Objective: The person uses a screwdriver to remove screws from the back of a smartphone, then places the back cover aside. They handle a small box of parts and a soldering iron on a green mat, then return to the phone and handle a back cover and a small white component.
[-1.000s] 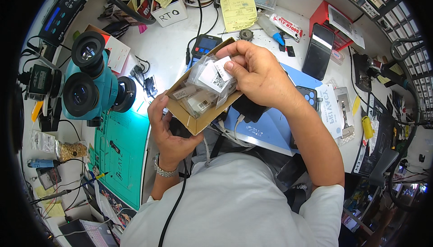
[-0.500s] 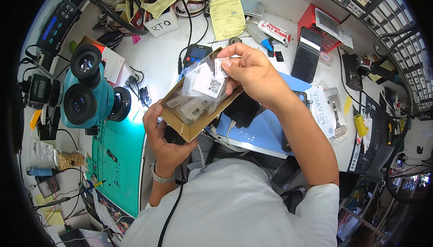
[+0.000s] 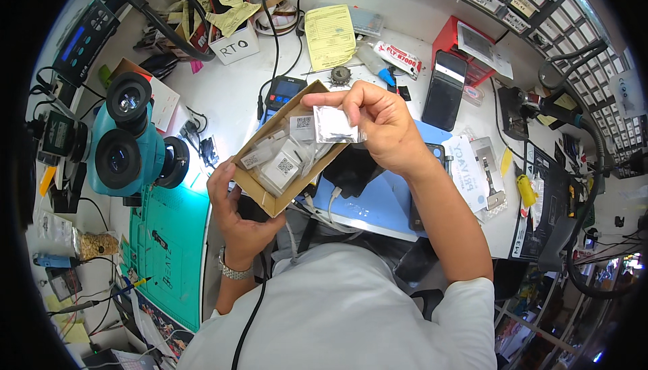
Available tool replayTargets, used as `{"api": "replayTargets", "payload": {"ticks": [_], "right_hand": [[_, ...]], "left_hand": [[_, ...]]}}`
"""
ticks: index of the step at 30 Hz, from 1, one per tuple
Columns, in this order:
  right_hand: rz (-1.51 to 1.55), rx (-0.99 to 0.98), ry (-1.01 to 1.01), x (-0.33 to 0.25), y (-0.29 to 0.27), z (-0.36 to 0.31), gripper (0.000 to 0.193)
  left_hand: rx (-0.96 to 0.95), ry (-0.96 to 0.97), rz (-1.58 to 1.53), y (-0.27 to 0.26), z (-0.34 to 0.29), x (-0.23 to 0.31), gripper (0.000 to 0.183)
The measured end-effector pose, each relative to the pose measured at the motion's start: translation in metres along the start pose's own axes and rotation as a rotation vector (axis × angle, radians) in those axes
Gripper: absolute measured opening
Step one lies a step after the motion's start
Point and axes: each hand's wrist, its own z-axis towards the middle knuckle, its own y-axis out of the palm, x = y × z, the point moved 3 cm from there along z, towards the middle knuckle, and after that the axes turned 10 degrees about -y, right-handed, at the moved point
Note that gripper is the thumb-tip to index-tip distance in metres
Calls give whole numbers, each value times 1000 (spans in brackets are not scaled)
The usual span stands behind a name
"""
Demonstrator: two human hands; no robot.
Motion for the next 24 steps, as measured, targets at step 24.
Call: {"api": "replayTargets", "payload": {"ticks": [24], "right_hand": [[-301,112,-191,-14,-1,-7,29]], "left_hand": [[-9,-11,42,0,-2,0,107]]}}
